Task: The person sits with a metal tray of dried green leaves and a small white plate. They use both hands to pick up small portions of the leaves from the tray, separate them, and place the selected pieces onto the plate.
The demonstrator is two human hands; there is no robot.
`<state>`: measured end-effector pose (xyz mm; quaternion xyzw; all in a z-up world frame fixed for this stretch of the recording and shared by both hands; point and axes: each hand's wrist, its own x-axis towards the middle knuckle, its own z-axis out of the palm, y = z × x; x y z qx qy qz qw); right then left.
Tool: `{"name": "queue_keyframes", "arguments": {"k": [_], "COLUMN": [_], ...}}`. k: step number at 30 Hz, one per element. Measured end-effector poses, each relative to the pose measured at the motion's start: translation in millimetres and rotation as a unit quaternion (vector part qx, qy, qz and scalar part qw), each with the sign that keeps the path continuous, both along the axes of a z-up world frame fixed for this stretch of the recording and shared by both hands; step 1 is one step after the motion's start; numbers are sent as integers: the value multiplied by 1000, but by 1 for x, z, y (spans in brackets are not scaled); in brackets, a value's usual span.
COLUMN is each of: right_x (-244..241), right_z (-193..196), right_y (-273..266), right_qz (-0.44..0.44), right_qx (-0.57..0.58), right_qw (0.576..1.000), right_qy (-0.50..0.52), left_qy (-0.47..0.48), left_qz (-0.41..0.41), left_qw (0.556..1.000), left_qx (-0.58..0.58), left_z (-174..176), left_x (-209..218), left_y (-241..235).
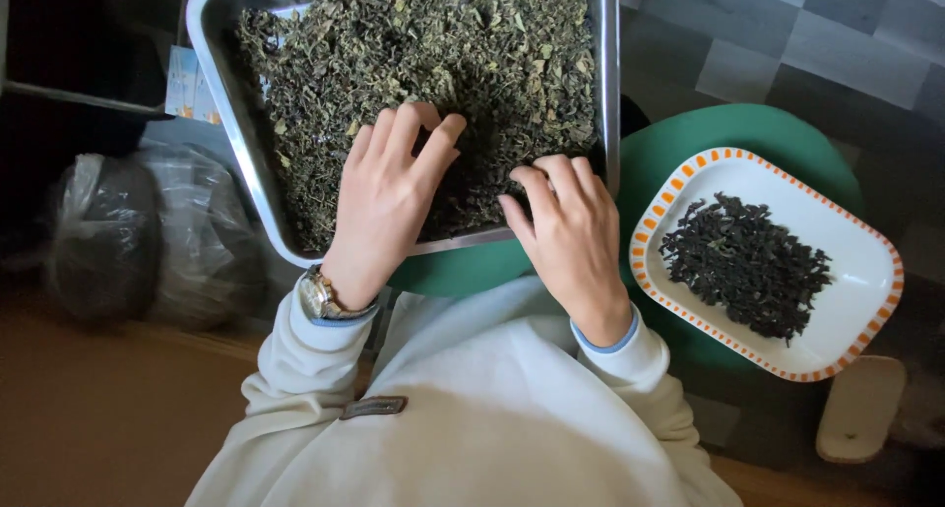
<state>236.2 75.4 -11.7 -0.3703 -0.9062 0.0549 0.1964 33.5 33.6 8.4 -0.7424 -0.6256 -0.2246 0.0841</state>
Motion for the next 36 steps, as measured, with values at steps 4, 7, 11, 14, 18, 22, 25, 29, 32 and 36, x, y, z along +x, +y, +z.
{"name": "queue_keyframes", "arguments": {"k": [4, 7, 11, 14, 18, 22, 25, 29, 32, 36], "right_x": [1, 0, -1, -2, -4, -6, -8, -7, -8, -7], "right_z": [2, 5, 2, 5, 6, 9, 12, 7, 6, -1], "right_y": [0, 0, 3, 3, 4, 6, 7, 5, 7, 8], "right_qz": [6, 7, 19, 21, 22, 19, 11, 17, 20, 22], "right_qx": [3, -4, 5, 7, 1, -16, -18, -7, -10, -1], "right_qw": [1000, 1000, 999, 998, 997, 998, 998, 998, 998, 998], "right_qy": [-16, -23, -43, -59, -76, -65, -60, -61, -62, -59], "left_qy": [-50, -107, -76, -37, -20, -5, 11, -2, -8, 24], "left_qz": [-10, -42, -86, -91, -88, -50, -17, 1, 6, 22], "left_qw": [999, 992, 989, 991, 993, 997, 998, 999, 1000, 999], "left_qx": [-19, -53, -94, -87, -81, -62, -55, -40, -28, -38], "left_z": [-6, -15, -22, -30, -35, -36, -38, -33, -32, -31], "left_x": [-12, -17, -14, -13, -15, -10, -4, 9, 18, 27], "left_y": [-18, -37, -49, -47, -44, -43, -43, -39, -30, -20]}}
